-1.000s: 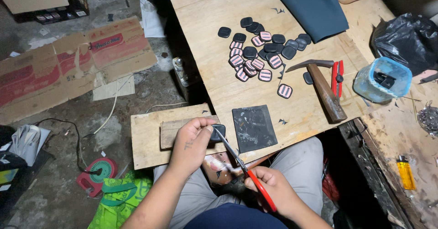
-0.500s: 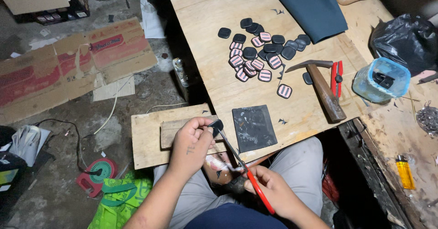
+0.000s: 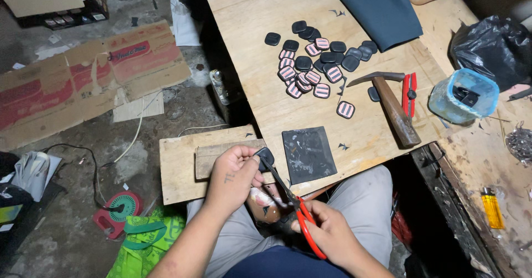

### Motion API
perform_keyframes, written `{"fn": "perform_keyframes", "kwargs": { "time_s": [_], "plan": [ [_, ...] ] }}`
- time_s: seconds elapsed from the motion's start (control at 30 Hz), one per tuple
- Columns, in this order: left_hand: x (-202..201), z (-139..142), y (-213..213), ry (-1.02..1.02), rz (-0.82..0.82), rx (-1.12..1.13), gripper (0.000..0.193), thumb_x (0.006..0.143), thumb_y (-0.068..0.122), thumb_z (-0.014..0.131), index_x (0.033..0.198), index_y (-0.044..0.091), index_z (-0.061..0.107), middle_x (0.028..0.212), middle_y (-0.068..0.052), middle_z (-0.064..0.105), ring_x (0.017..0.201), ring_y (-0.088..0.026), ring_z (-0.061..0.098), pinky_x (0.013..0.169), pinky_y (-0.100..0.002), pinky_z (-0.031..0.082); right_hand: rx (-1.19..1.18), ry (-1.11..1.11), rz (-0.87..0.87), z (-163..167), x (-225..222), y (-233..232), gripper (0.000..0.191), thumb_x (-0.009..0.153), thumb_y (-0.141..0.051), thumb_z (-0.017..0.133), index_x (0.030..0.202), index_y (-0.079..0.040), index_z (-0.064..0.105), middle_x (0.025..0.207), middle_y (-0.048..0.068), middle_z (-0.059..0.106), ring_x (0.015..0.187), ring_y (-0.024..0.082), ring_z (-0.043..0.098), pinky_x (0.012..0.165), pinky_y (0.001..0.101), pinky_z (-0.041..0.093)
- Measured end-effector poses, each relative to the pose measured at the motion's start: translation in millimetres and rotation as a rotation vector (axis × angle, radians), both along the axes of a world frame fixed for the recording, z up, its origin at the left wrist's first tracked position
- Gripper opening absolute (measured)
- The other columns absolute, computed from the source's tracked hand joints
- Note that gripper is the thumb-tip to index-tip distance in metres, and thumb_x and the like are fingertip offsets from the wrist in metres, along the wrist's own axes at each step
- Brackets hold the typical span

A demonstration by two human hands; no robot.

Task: The person repeatedly picks up small black rubber pieces, trims their edges with scissors, and then uses a hammer to flatten and shape them on a wooden block. The finished pieces are placed on the workbench.

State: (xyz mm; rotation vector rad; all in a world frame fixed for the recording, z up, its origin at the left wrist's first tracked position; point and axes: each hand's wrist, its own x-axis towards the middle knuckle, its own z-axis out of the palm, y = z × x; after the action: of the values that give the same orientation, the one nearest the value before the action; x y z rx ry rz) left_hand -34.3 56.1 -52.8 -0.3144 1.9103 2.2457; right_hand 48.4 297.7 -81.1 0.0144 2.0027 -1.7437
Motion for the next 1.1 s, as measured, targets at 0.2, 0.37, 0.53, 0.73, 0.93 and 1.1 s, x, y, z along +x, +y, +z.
{"fn": "perform_keyframes", "kwargs": {
  "time_s": [0.2,0.37,0.53,0.73,0.93,1.1],
  "plan": [
    [-0.7,-5.1,-2.2,0.001,-0.013,-0.016,0.016,0.093,0.008,0.059,0.102,-0.004,0.065,0.073,-0.008,0.067,0.061,-0.012,0.063,0.057,-0.026,0.054,-0.037,-0.034,-0.009,-11.4,1.1,0.3,0.025,0.087,-0.012,0.074,0.109,0.001,0.071,0.093,0.001,0.073,0.085,0.007,0.063,0.08,0.024,0.052],
    [-1.6,-9.1,-1.7,-0.003,0.002,0.002,0.017,0.093,0.007,0.058,0.103,-0.004,0.065,0.073,-0.008,0.067,0.06,-0.012,0.063,0.057,-0.026,0.054,-0.07,-0.085,-0.029,-16.1,1.3,0.2,0.024,0.09,-0.014,0.069,0.11,-0.001,0.072,0.088,-0.001,0.072,0.08,0.005,0.063,0.075,0.022,0.052],
    [-3.4,-12.5,-3.6,-0.002,-0.007,-0.003,0.017,0.093,0.007,0.058,0.105,-0.004,0.065,0.072,-0.008,0.066,0.059,-0.012,0.063,0.057,-0.026,0.055,-0.038,-0.121,-0.052,-18.1,-0.6,-1.9,0.022,0.087,-0.013,0.075,0.106,-0.001,0.075,0.083,-0.003,0.068,0.074,0.005,0.058,0.068,0.0225,0.049],
    [-3.1,-14.4,-4.3,0.019,-0.025,-0.016,0.017,0.093,0.007,0.058,0.105,-0.004,0.065,0.073,-0.007,0.067,0.061,-0.011,0.064,0.059,-0.026,0.055,-0.015,-0.061,-0.046,-14.5,-0.6,-2.9,0.018,0.088,-0.015,0.077,0.098,-0.001,0.073,0.078,-0.005,0.063,0.071,0.004,0.054,0.064,0.0221,0.046],
    [-3.6,-12.2,-2.7,0.016,-0.044,-0.024,0.018,0.094,0.006,0.059,0.107,-0.004,0.066,0.073,-0.007,0.067,0.062,-0.012,0.065,0.058,-0.026,0.055,0.217,-0.073,-0.037,-1.3,-4.6,-1.7,0.024,0.086,-0.022,0.081,0.086,0.001,0.072,0.068,-0.003,0.058,0.063,0.007,0.048,0.058,0.0254,0.042],
    [-0.8,-13.7,2.3,-0.003,-0.027,-0.078,0.028,0.095,0.006,0.055,0.12,0.001,0.065,0.08,-0.009,0.07,0.065,-0.011,0.067,0.06,-0.025,0.056,0.116,0.001,0.061,8.3,-11.8,-0.2,0.029,0.085,-0.023,0.077,0.104,-0.002,0.07,0.085,-0.002,0.067,0.078,0.004,0.058,0.072,0.0219,0.05]
  ]
}}
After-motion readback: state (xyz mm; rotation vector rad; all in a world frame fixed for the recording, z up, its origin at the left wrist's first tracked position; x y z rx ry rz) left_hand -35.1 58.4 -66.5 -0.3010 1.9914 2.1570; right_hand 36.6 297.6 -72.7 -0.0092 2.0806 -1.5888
